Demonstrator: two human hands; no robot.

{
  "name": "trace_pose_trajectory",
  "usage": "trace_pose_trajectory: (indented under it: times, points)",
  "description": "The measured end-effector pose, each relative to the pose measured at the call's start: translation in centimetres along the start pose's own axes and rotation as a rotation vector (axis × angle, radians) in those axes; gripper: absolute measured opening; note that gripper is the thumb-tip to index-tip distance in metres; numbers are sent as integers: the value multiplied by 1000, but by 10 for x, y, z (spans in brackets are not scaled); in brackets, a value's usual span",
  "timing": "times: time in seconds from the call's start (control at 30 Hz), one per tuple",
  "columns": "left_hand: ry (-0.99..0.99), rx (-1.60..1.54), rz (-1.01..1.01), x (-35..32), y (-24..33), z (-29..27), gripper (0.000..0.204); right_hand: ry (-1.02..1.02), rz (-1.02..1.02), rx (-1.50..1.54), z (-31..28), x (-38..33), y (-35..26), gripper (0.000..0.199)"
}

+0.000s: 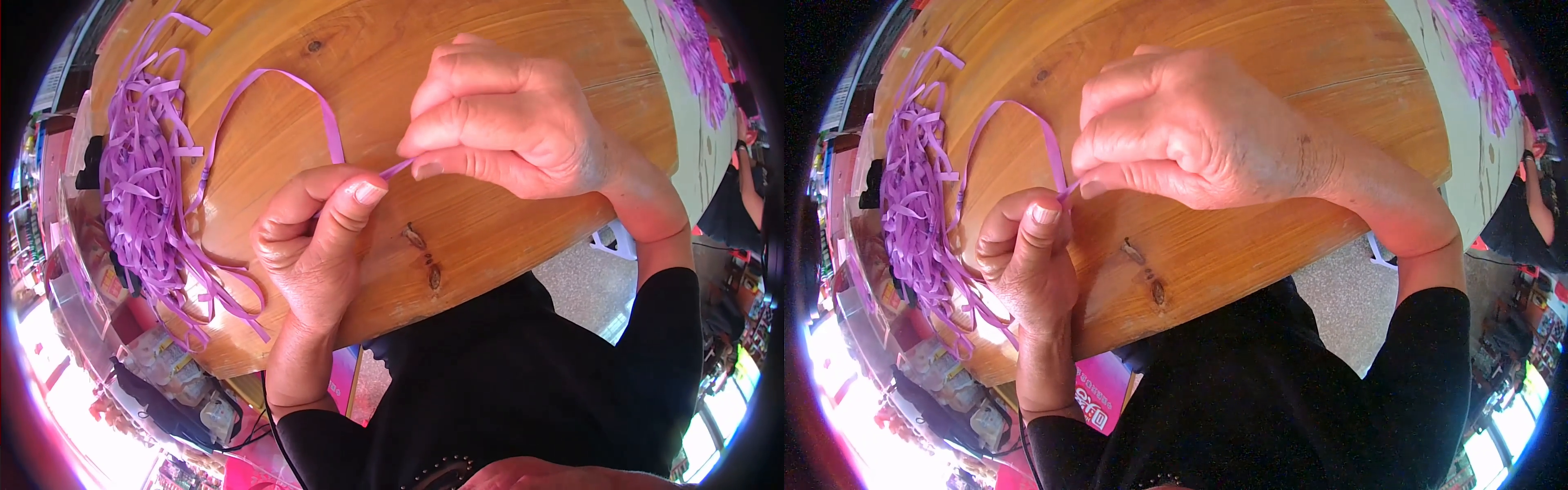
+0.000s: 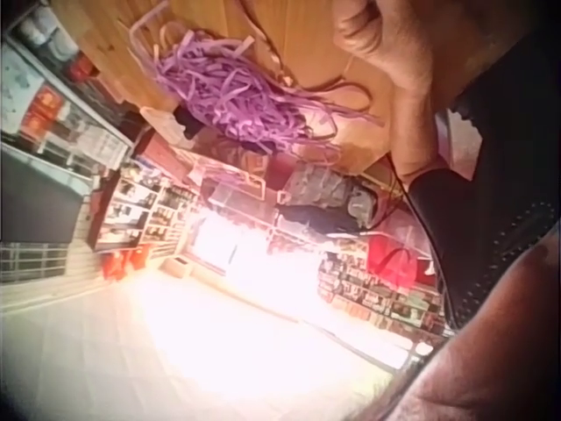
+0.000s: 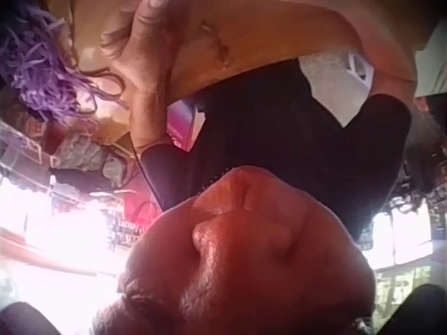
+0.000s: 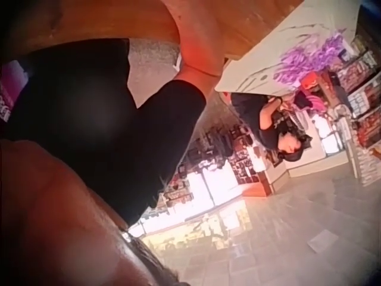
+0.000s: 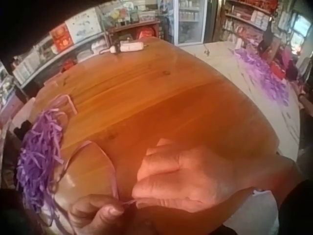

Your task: The person assembles purple lanyards by threading a ribbon through a plastic breakaway clasp, tying a knot at the end, and pulling it into the clasp. They repeat the process for the other side of the clasp before setting the finished lanyard aside on the wooden table.

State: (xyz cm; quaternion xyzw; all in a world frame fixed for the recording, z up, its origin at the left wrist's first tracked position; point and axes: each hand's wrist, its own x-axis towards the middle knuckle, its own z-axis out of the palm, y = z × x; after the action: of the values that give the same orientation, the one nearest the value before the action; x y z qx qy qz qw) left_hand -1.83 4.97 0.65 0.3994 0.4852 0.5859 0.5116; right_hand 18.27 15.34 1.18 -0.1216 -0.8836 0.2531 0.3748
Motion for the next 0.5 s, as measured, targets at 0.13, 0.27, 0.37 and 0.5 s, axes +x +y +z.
trace_pose_trajectory:
  times: [0.13,0.27,0.37,0.5]
  points:
    - [-2,66,21,2,5,-2,3,12,-50,-57,0,1,1,17]
    - [31,118,28,3,7,-2,3,-101,-96,-143,-13,18,-4,22]
    - [77,232,74,4,7,-2,3,-262,-134,50,-31,27,5,26]
    - [29,-99,11,4,4,-4,4,-36,-23,39,-15,13,8,22]
